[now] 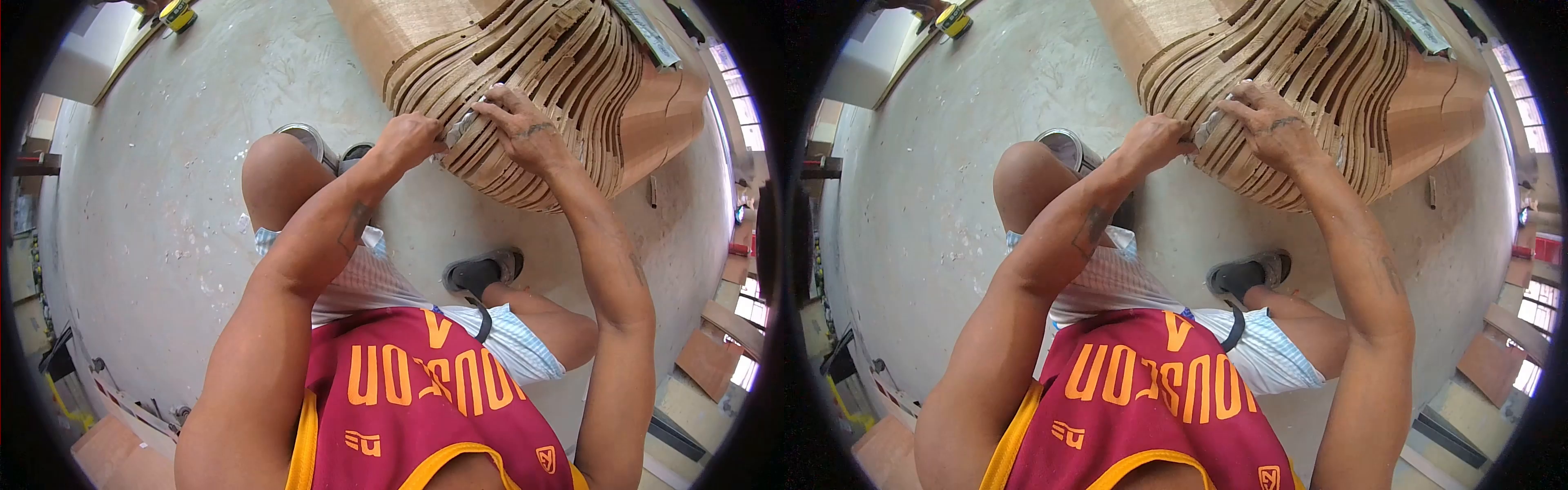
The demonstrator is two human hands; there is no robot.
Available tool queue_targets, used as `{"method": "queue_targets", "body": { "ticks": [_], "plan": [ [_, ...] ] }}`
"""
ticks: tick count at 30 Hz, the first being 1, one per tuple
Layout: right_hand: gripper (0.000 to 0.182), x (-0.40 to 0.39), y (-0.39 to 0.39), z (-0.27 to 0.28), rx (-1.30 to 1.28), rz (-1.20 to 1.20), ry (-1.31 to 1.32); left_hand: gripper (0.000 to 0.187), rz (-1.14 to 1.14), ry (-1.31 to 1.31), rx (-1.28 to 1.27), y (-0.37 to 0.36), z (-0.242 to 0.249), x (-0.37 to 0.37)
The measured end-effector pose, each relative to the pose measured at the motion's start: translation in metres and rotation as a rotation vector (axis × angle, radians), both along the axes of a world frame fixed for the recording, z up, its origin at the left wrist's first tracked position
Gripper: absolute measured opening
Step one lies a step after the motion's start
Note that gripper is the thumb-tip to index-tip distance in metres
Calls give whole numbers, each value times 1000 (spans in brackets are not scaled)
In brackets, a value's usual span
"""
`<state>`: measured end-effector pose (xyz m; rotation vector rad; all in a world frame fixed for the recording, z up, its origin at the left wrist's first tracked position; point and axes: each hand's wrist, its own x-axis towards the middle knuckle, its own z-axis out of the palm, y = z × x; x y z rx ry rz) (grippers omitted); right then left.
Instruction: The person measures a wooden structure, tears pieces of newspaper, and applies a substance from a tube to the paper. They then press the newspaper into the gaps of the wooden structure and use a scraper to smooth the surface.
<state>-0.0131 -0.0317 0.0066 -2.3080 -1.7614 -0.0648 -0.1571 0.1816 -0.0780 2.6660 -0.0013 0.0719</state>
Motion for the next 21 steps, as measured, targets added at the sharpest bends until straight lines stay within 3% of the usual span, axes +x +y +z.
{"method": "queue_targets", "body": {
  "ticks": [7,12,15,18,21],
  "plan": [
    [50,-6,2,0,21,-5,-81,31,79,-82,-38,-8,-15,-6],
    [52,-12,2,0,21,-42,15,31,187,-90,-122,-18,-21,-15],
    [50,-18,-1,-4,38,-69,10,30,551,33,-337,-48,-44,-45],
    [50,-15,1,-2,52,-78,49,34,939,256,-1210,-72,-85,-55],
    [50,-18,2,-8,86,-102,64,37,973,84,-1416,-80,-108,-53]
  ]
}}
